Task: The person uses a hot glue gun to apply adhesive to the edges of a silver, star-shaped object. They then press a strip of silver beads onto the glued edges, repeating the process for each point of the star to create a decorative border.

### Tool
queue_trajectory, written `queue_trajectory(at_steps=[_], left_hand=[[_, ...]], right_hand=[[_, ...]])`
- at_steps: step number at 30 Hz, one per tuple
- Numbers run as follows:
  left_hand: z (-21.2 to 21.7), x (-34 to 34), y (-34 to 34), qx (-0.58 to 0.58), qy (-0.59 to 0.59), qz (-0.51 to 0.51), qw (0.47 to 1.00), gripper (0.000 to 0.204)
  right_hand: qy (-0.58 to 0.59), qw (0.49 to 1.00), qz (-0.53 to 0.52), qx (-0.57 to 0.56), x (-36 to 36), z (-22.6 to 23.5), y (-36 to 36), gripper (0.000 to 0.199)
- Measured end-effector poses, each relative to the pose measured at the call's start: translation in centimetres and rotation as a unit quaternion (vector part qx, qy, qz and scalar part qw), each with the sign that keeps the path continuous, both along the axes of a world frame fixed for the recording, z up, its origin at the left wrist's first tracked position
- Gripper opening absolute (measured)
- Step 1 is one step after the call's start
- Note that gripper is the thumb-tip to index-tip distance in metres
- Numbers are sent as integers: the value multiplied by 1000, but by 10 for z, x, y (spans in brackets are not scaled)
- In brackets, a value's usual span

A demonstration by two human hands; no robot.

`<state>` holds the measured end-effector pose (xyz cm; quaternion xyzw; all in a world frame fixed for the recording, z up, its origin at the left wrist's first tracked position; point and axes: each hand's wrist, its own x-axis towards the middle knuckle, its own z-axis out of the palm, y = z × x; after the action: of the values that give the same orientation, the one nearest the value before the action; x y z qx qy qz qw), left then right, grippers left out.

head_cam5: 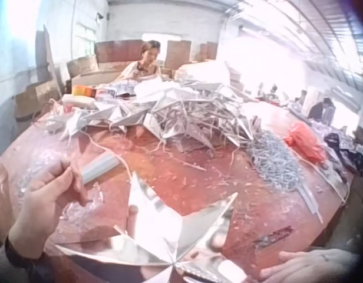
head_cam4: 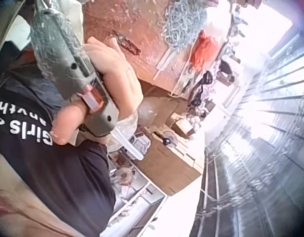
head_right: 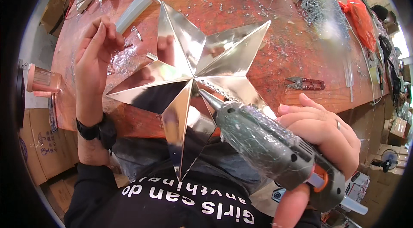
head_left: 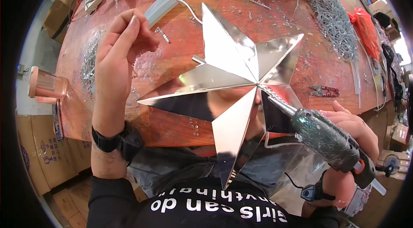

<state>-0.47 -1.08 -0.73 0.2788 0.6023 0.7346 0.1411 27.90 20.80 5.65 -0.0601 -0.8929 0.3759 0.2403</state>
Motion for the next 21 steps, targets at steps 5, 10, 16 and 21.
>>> queue_trajectory(at_steps=[5, 10, 16, 21], left_hand=[[2, 1, -3, 11, -5, -36, 999, 20], [3, 5, -1, -5, 2, -35, 999, 20], [0, 7, 0, -20, 16, -48, 999, 18], [-3, 7, 1, -29, 17, -40, 999, 19]], right_hand=[[2, 999, 3, 38, -9, -6, 2, 59], [4, 998, -55, 1, -11, -9, -5, 94], [43, 996, -71, -24, -16, -19, -9, 109], [39, 999, -23, -6, -12, -21, 6, 103]])
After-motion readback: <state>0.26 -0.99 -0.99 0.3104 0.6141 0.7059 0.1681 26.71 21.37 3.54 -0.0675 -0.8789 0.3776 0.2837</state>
